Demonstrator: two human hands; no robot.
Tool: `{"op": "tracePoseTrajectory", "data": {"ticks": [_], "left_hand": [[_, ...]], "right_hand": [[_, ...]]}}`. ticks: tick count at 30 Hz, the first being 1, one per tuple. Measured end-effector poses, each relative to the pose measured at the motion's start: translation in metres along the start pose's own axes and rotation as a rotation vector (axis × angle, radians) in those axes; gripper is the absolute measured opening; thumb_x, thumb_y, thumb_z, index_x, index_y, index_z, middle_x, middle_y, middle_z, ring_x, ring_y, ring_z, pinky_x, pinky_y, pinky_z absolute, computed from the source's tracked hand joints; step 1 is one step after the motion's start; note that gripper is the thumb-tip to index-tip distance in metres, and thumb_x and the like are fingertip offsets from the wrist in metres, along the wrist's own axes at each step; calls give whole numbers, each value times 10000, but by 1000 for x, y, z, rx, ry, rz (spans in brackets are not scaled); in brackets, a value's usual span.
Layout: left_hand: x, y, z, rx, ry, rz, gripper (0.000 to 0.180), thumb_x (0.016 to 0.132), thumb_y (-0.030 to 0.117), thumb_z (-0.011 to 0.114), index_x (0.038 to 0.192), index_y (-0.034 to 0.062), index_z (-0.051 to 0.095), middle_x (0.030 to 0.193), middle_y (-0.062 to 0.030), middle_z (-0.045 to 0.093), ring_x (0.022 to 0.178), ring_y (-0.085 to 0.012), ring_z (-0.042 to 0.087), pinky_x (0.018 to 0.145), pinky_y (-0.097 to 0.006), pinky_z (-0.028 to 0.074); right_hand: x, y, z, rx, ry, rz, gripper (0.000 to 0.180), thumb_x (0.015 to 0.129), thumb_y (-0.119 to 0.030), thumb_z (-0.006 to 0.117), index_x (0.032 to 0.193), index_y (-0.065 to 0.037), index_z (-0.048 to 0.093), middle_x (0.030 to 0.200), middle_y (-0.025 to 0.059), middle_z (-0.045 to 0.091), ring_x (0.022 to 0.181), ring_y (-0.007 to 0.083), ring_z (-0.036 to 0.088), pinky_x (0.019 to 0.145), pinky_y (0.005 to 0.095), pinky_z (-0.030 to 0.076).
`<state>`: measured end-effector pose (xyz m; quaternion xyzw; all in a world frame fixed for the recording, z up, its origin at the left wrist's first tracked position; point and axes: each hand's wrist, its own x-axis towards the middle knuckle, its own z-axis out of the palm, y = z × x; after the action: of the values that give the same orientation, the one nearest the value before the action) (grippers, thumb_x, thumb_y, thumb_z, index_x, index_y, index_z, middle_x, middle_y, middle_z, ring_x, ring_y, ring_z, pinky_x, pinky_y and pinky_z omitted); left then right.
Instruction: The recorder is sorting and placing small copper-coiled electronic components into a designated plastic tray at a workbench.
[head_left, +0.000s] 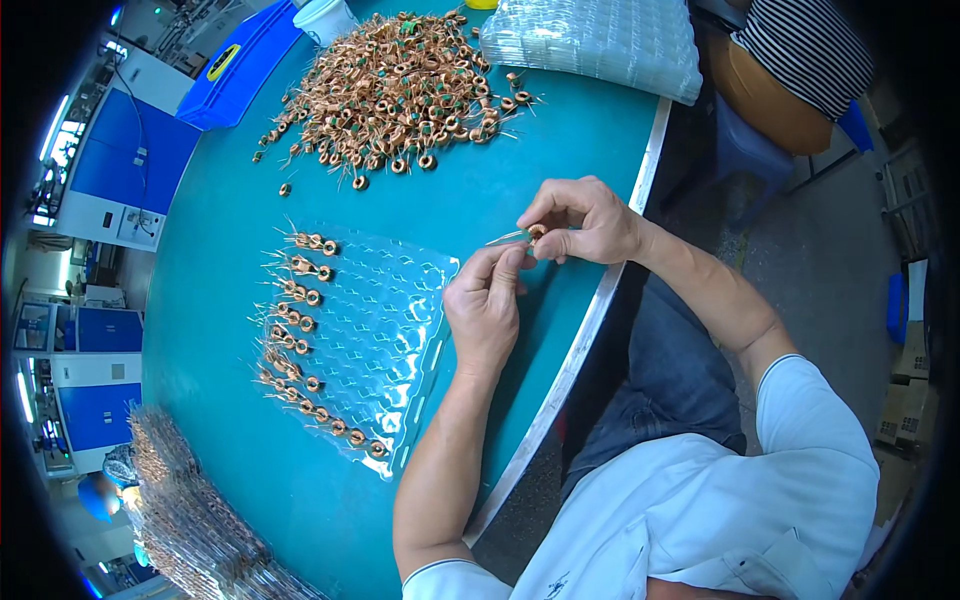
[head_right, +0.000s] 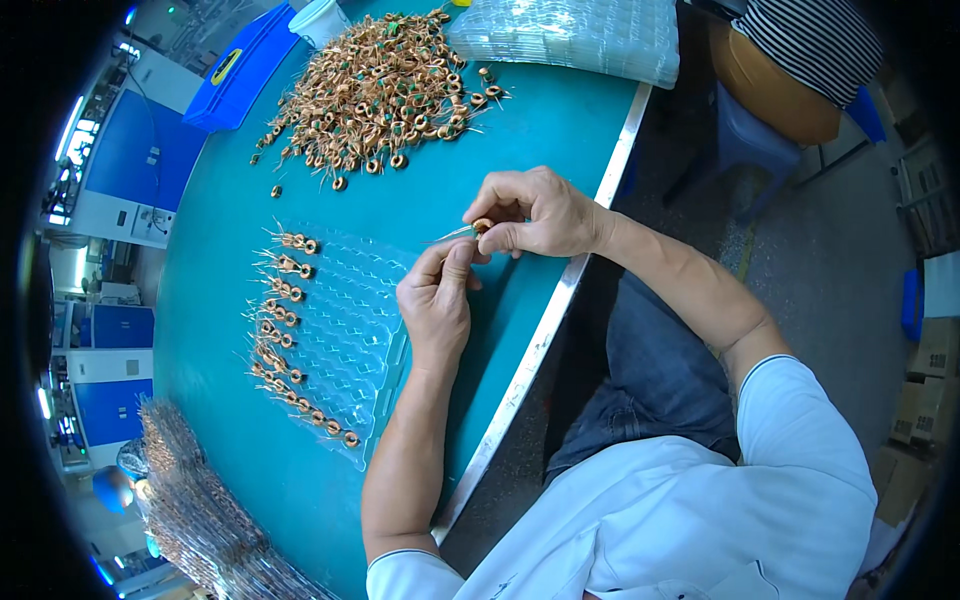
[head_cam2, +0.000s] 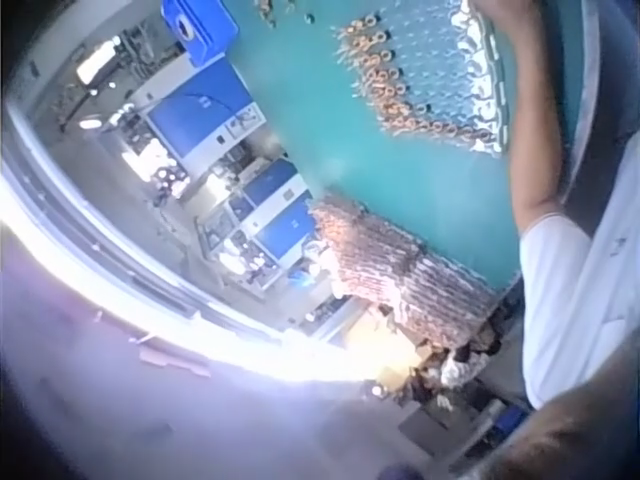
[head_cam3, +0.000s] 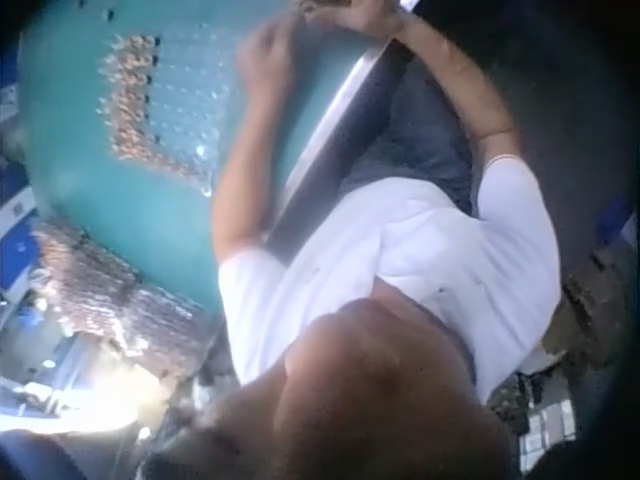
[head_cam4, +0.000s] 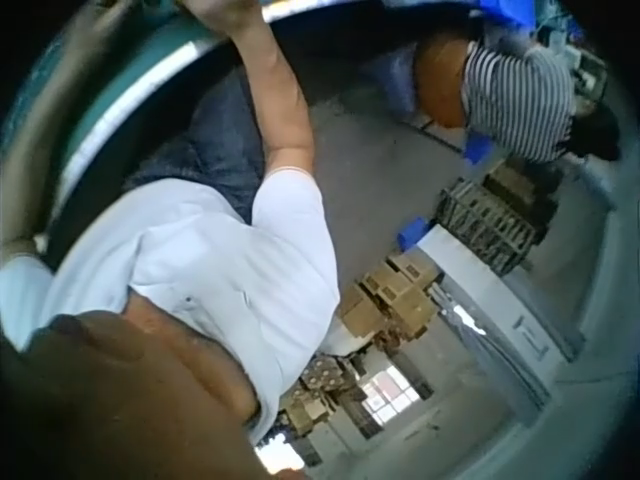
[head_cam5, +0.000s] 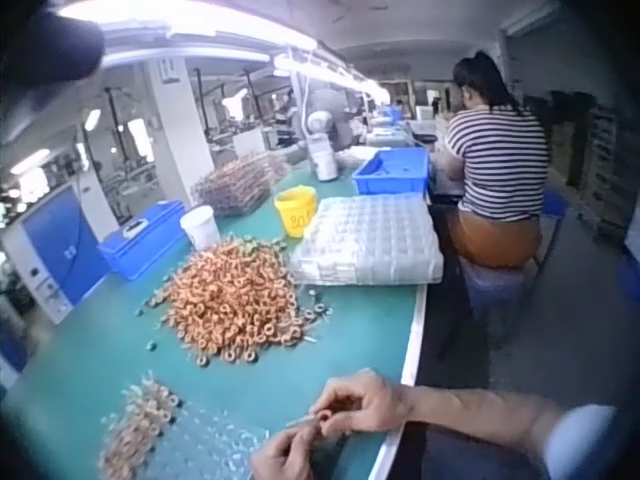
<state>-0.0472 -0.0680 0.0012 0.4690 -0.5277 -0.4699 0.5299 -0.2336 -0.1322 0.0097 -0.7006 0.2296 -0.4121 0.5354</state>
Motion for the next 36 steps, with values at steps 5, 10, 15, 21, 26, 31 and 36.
{"op": "tracePoseTrajectory", "data": {"ticks": [5, 10, 15, 21, 26, 31, 36], "left_hand": [[-3, -2, -2, -30, 69, -20, 154, 961, 119, 632, 953, -9, 716, 844, -77, 689, 687, -105, 624, 566, -230, 489], [0, 0, -3, -20, 104, -69, 151, 957, 127, 644, 946, -6, 715, 836, -61, 683, 663, -84, 593, 549, -211, 460], [4, 0, 3, -72, 116, -11, 130, 948, 131, 663, 977, 9, 699, 831, -47, 679, 654, -66, 568, 552, -201, 443], [3, -2, -2, -88, 125, -50, 167, 943, 141, 674, 1012, -10, 688, 842, -61, 673, 652, -81, 561, 554, -210, 441], [3, -3, 0, -170, 112, -13, 241, 944, 115, 665, 1151, -4, 635, 967, -77, 664, 723, -85, 568, 602, -211, 462], [2, -2, 4, -16, 99, 144, 399, 908, 39, 683, 1284, 32, 550, 1196, -83, 560, 922, -103, 575, 701, -225, 500], [3, -4, 3, 77, 86, 106, 187, 902, 48, 689, 1084, 11, 664, 999, -55, 602, 865, -111, 608, 709, -238, 510]], "right_hand": [[2, 3, -5, -306, -13, -44, 227, 829, -134, 785, 975, -12, 661, 810, 62, 677, 712, 116, 666, 618, 245, 526], [1, 1, -6, -336, -33, -39, 210, 804, -89, 783, 955, -9, 660, 803, 68, 681, 717, 132, 676, 636, 259, 533], [1, -5, -6, -351, 3, 11, 194, 799, -68, 775, 932, -6, 647, 805, 69, 682, 715, 145, 679, 642, 272, 537], [-1, -1, -5, -337, -70, -44, 174, 794, -50, 763, 896, 1, 632, 811, 71, 681, 716, 143, 678, 650, 278, 541], [-1, -4, -3, -7, 77, 256, 190, 867, -60, 710, 1006, 2, 597, 813, 68, 665, 704, 128, 664, 572, 241, 528], [2, -7, -8, 139, 94, 249, 223, 945, -176, 656, 1062, 1, 590, 777, 52, 644, 643, 101, 637, 524, 210, 514], [3, 0, -10, 75, 62, 300, 266, 983, -270, 609, 990, -7, 642, 764, 46, 646, 628, 84, 630, 511, 209, 503]]}}
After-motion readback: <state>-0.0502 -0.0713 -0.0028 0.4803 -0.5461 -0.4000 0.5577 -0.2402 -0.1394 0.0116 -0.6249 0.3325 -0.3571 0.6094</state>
